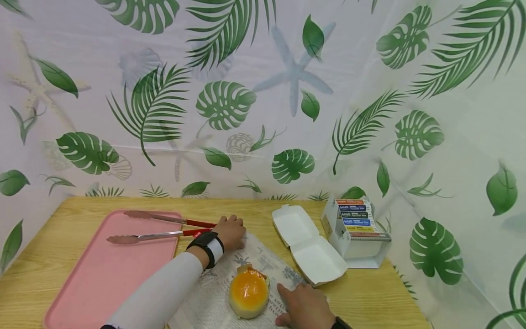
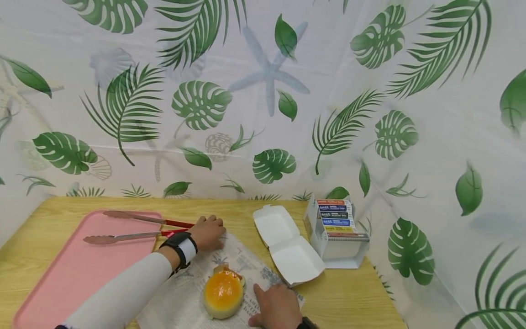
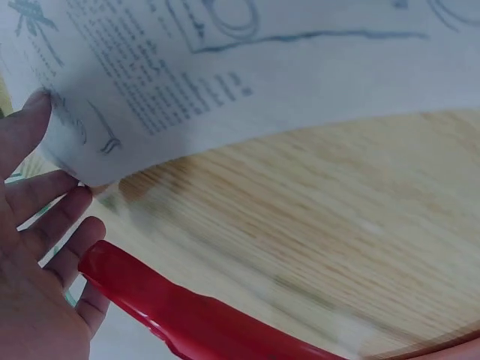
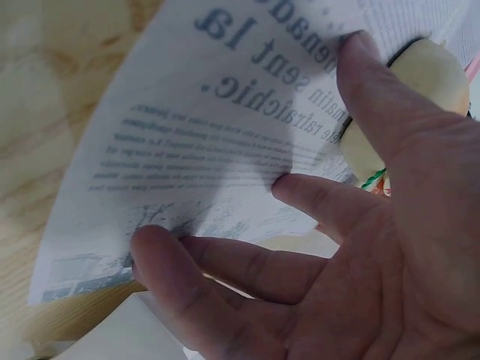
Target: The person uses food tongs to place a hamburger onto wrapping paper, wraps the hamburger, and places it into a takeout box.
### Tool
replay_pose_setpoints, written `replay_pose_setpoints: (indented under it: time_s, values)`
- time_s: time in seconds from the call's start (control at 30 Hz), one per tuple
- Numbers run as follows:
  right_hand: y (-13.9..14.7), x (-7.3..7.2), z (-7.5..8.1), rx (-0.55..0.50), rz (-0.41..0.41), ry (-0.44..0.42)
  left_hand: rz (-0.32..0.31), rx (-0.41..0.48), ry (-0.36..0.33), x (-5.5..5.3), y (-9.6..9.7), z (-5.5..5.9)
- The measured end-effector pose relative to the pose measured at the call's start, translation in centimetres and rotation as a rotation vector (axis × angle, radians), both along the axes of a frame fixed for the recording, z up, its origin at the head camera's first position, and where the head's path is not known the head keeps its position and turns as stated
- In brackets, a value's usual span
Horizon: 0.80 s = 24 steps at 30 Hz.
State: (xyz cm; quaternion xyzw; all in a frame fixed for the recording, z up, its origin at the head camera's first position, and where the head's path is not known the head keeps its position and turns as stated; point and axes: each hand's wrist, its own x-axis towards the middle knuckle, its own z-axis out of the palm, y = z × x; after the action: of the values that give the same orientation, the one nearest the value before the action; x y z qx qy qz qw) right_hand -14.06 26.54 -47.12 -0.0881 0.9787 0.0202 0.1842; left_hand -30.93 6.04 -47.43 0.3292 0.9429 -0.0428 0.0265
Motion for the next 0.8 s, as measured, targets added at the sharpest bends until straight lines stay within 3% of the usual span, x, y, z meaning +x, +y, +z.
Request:
replay_pose_setpoints:
  time_s: [0.17, 0.37, 0.53, 0.8]
  values:
    - [0.0, 0.0, 0.0, 0.001, 0.019, 0.014, -0.045, 0.053, -0.032, 0.2, 0.0, 0.3]
    - [-0.1, 0.1, 0.0, 0.003, 0.026, 0.014, -0.109, 0.149, -0.140, 0.5, -0.3, 0.6]
    - [-0.1, 0.2, 0.1, 0.001, 0.030, 0.018, -0.124, 0.231, -0.240, 1.8, -1.3, 1.8]
    - [-0.3, 0.1, 0.1, 0.010, 0.001, 0.003, -0.134, 0.432, -0.334, 4.3, -3.1, 2.9]
